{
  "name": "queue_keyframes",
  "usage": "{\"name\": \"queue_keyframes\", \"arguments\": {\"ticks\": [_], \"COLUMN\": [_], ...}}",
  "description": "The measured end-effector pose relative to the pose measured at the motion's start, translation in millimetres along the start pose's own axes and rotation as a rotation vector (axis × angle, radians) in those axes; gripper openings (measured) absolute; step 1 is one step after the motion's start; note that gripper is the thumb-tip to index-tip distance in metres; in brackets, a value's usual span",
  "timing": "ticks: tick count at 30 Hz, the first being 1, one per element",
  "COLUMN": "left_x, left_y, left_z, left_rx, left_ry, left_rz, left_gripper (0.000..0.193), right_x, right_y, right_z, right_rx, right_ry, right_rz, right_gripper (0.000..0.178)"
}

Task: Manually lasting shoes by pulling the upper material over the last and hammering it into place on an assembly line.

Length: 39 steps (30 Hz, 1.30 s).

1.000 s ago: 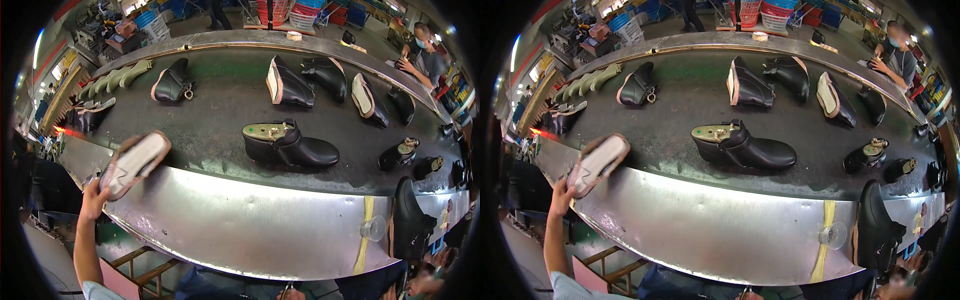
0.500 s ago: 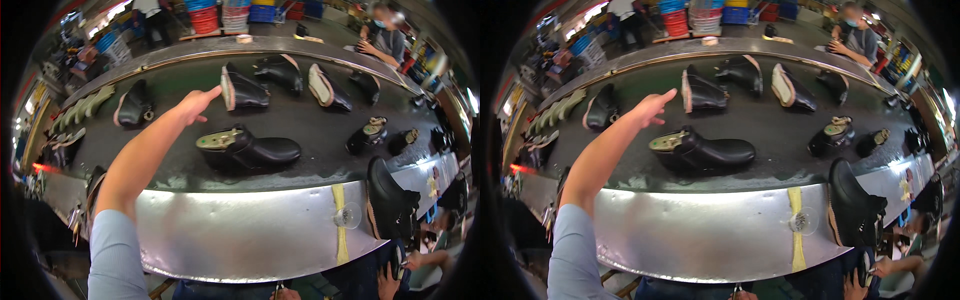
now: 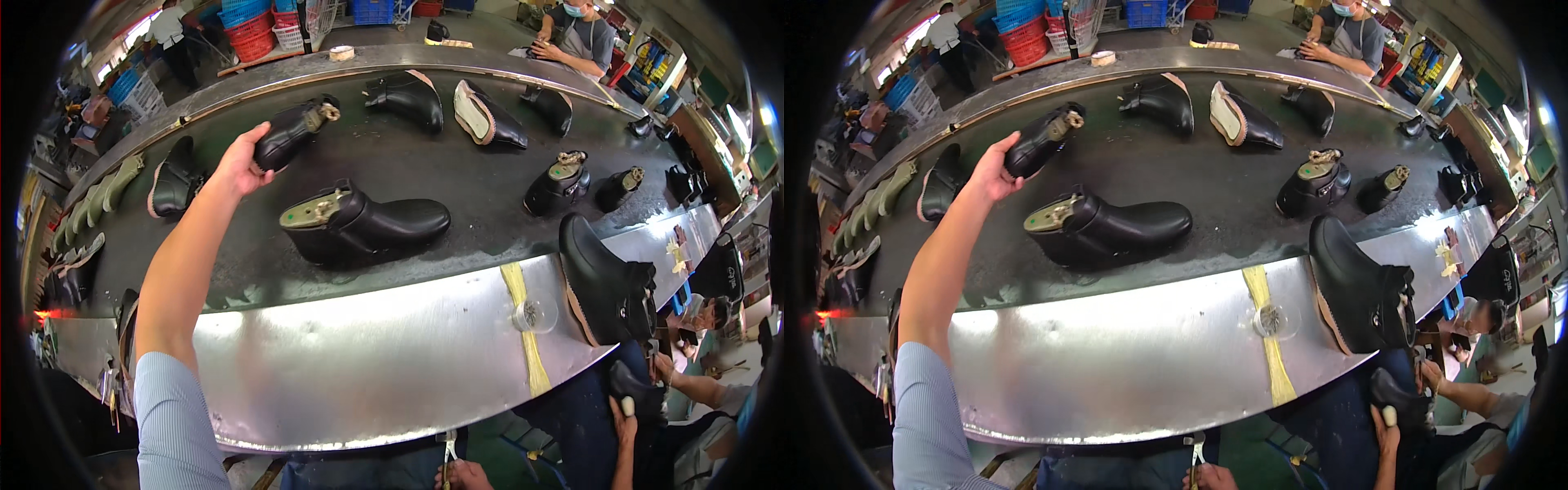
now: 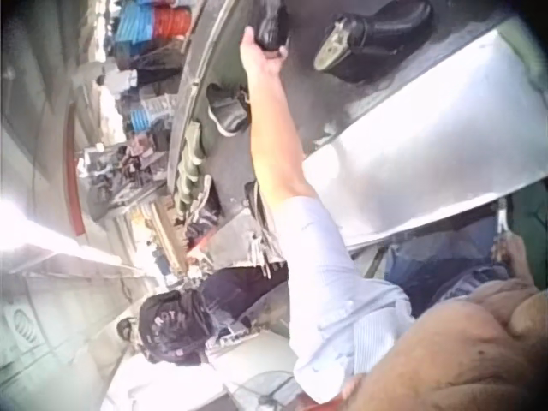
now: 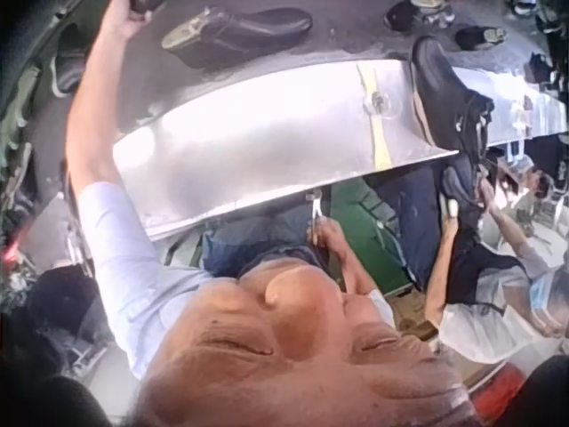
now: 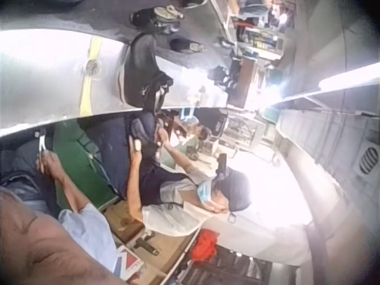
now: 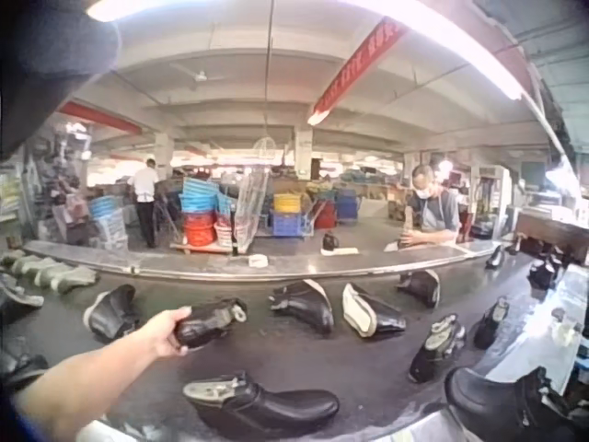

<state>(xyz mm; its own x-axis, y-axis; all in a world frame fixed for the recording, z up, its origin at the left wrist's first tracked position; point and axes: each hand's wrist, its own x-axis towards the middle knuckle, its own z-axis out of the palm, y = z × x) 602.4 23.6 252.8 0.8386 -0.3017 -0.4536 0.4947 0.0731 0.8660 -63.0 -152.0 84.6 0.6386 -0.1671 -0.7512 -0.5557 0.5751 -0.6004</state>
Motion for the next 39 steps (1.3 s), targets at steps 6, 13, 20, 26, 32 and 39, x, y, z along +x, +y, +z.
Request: {"name": "queue_keyframes", "arguments": {"ticks": [6, 13, 20, 26, 32, 39], "left_x": [-182.3, -370.3, -495.4, -452.1, -422.0, -385.9], "left_y": [-11.2, -79.4, -227.4, -421.2, -425.8, -392.7], "left_z": [-57.3, -86.3, -0.4, 12.8, 56.0, 65.3], "left_rx": [-0.109, -0.478, -0.394, 0.187, 0.893, 0.434], "left_ry": [-0.113, -0.959, -0.710, -0.871, -0.755, -0.908], "left_rz": [0.587, 0.604, 0.361, 0.150, 0.301, 0.268], "left_gripper": [0.035, 0.065, 0.101, 0.110, 0.114, 0.054], "right_x": [-2.7, -30.8, -65.5, -57.0, -33.9, -53.1], "right_y": [50.1, 113.8, 127.2, 71.4, 61.3, 47.9], "right_z": [-20.3, -26.7, -22.1, 5.3, -1.8, 16.6], "right_rx": [-0.138, -0.134, -0.187, 0.116, 0.061, -0.409], "right_ry": [-0.069, -0.164, -0.051, -0.125, -0.066, -0.106], "right_rz": [0.040, 0.034, -0.147, -0.533, -0.589, -0.601], "right_gripper": [0.049, 0.051, 0.047, 0.043, 0.057, 0.049]}}
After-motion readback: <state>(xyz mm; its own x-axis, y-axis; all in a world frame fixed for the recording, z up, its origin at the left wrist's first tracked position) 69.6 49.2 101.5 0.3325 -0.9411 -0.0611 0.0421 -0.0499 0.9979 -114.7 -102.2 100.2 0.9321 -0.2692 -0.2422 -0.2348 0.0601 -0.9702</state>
